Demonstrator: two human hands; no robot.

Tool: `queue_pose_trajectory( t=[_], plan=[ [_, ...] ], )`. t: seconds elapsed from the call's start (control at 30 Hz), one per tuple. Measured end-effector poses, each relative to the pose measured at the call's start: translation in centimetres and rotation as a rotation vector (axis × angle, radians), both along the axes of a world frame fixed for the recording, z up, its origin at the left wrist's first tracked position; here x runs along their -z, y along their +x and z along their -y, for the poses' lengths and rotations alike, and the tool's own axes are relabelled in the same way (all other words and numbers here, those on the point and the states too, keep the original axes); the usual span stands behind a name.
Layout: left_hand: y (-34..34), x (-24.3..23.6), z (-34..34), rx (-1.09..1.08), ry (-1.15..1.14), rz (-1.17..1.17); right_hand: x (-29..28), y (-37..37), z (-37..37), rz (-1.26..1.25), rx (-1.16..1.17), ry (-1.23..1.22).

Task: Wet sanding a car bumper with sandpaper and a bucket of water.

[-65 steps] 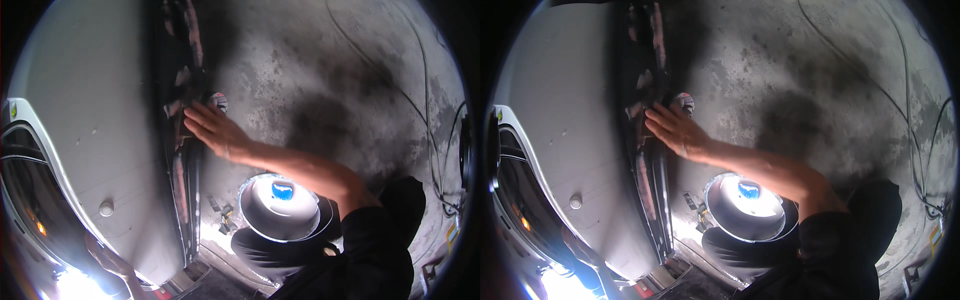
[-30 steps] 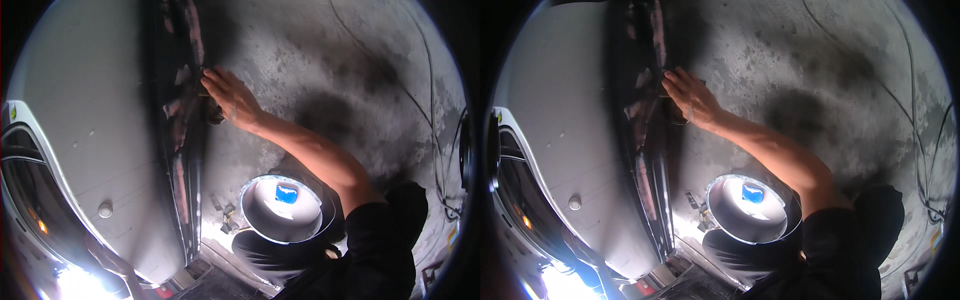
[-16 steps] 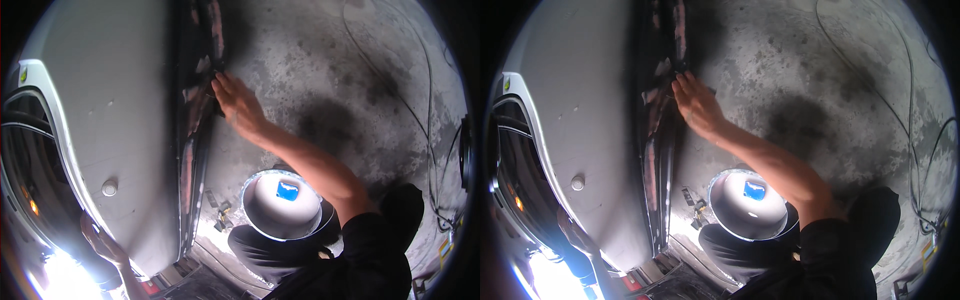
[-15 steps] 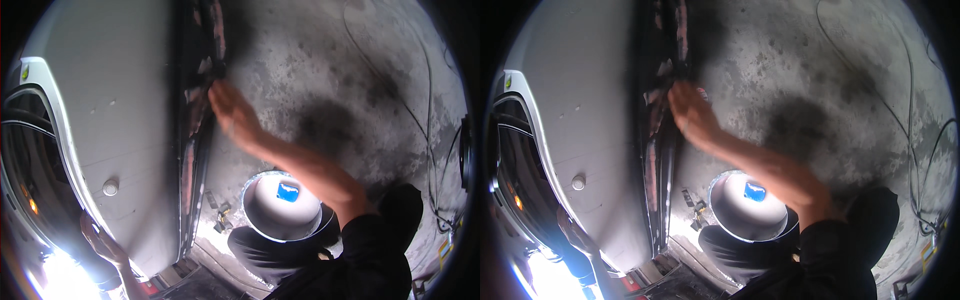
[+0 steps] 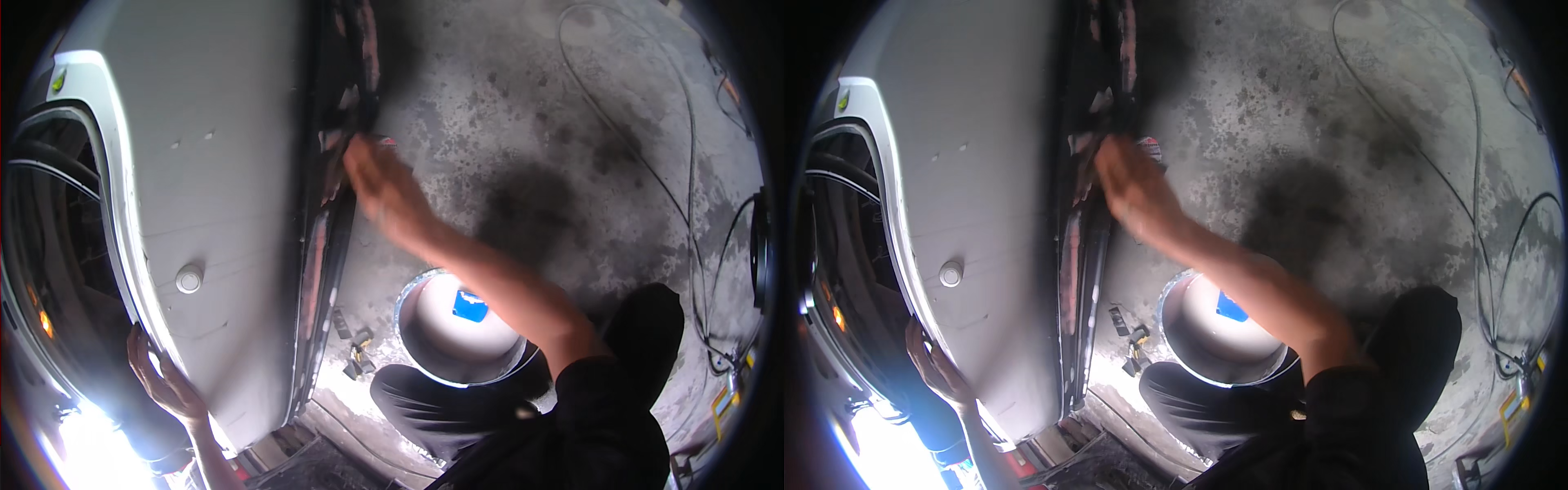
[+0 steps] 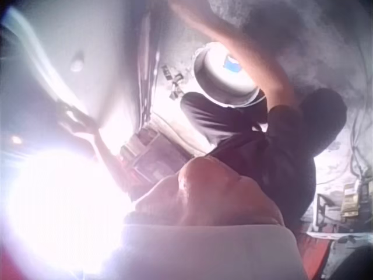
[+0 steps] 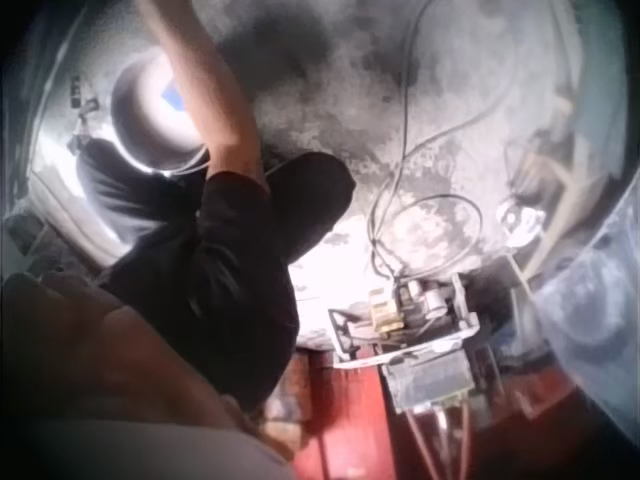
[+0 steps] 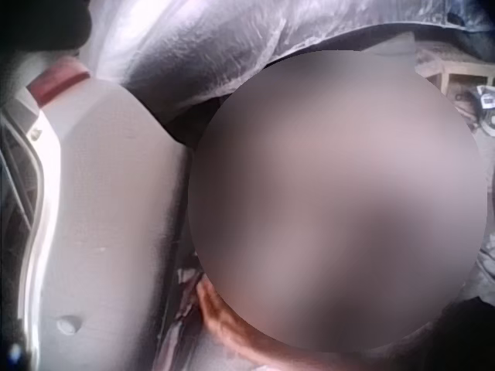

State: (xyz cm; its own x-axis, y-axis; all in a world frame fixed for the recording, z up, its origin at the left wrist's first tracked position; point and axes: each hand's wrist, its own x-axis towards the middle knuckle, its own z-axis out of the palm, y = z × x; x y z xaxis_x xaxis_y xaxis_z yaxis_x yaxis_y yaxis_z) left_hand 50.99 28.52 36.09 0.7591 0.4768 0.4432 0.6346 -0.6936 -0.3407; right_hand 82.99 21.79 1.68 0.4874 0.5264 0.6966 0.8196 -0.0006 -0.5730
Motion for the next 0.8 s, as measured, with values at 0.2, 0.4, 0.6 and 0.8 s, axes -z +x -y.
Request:
queue_pose_trajectory(
  t=[0.2,0.4,0.6,0.8],
  plan=[
    [-0.1,0.3,0.2,-0.002,-0.02,0.024,-1.5,-6.4,0.2,-0.043,-0.03,-0.053],
    [-0.2,-0.1,-0.2,0.04,-0.023,0.02,-1.5,-2.4,-2.4,-0.168,0.123,-0.109],
    [-0.7,0.0,-0.5,0.062,-0.05,0.047,-2.3,-4.0,-0.3,0.019,0.089,-0.071],
    [-0.4,0.3,-0.2,0.071,-0.073,0.07,-2.8,-10.4,-0.7,-0.13,0.147,-0.039]
  ],
)
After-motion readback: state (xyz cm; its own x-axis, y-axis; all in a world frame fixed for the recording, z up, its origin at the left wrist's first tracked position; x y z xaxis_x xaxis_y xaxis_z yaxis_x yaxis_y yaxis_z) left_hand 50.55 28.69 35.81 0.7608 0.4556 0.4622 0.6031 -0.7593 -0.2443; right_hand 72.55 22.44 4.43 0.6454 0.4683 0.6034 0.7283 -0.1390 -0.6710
